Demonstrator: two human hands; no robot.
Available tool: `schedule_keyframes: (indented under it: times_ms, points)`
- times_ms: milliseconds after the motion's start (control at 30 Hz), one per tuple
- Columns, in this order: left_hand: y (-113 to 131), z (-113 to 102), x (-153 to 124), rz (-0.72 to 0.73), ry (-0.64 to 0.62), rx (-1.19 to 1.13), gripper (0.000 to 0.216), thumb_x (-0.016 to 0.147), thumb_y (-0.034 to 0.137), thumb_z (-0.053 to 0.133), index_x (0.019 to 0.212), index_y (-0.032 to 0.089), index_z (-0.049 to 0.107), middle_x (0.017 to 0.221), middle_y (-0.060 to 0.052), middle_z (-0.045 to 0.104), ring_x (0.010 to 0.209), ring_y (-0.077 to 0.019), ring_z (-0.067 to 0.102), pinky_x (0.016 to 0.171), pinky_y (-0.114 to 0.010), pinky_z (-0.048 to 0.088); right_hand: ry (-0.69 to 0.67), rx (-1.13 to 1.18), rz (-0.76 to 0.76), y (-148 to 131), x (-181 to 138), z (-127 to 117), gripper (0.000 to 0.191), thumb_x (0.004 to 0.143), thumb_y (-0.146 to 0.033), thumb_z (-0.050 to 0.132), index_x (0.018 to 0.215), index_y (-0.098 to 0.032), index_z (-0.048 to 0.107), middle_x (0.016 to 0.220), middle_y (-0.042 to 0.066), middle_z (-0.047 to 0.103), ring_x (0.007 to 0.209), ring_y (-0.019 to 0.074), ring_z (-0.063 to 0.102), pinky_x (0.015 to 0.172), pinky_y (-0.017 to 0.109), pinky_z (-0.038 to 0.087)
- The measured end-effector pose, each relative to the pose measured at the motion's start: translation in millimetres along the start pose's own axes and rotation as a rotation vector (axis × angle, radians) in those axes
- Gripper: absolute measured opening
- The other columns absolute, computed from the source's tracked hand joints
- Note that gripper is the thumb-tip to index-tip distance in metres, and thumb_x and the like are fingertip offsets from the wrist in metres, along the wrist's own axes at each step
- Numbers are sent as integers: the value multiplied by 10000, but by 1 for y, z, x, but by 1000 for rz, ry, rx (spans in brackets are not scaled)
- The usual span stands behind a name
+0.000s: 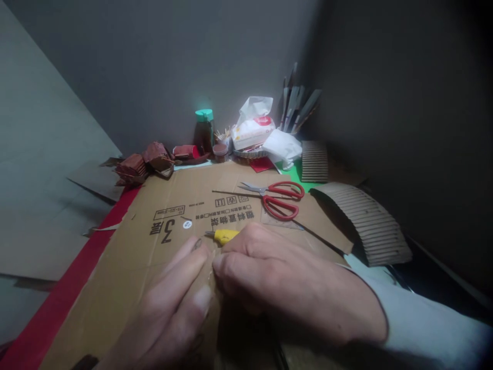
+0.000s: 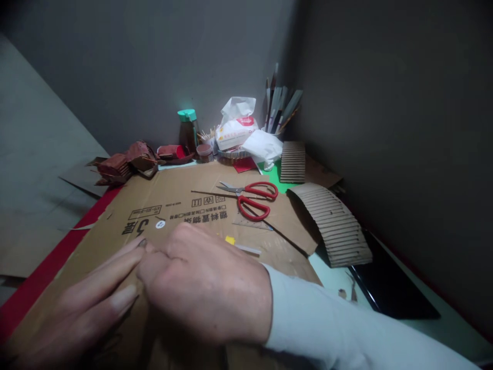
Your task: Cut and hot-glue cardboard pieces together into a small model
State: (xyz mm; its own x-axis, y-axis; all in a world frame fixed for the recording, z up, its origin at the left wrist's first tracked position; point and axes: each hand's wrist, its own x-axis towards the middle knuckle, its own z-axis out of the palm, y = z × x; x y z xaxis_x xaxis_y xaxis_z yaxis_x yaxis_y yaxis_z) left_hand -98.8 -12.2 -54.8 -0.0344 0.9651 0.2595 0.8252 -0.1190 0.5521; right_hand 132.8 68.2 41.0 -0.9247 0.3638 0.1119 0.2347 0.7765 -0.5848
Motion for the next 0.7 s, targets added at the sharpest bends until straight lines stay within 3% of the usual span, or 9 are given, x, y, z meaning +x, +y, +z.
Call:
schedule_keyframes:
  times_ms: [100,233,500,700]
  points:
    - [15,2,1,-96,33,-1,423,858,492,532,1270,408,581,1435,85,540,1357,-288,448,1142,-463,312,41,27,-9,2,0,3,194,835,-55,513,682,-153,442,672,-24,495,607,93,407,530,263,248]
    - [25,5,2,-78,18,-40,398,888,504,462,1248,409,604,1417,84,560,1363,-282,432,1112,-428,371,86,50,-55,5,-2,3,175,822,-50,513,690,-146,452,674,-20,486,617,95,409,540,263,258]
    - [16,5,-2,-67,56,-64,387,848,473,535,1220,409,620,1419,77,559,1340,-305,467,1091,-448,406,65,-21,-5,3,-4,4,180,857,-90,488,698,-163,445,684,-5,526,624,115,437,541,274,251]
    - [15,6,-4,-63,50,-94,407,852,469,541,1253,413,584,1426,86,550,1357,-273,454,1141,-426,331,74,19,-21,3,-3,4,171,857,-106,467,704,-167,419,680,-15,500,621,108,416,530,288,214]
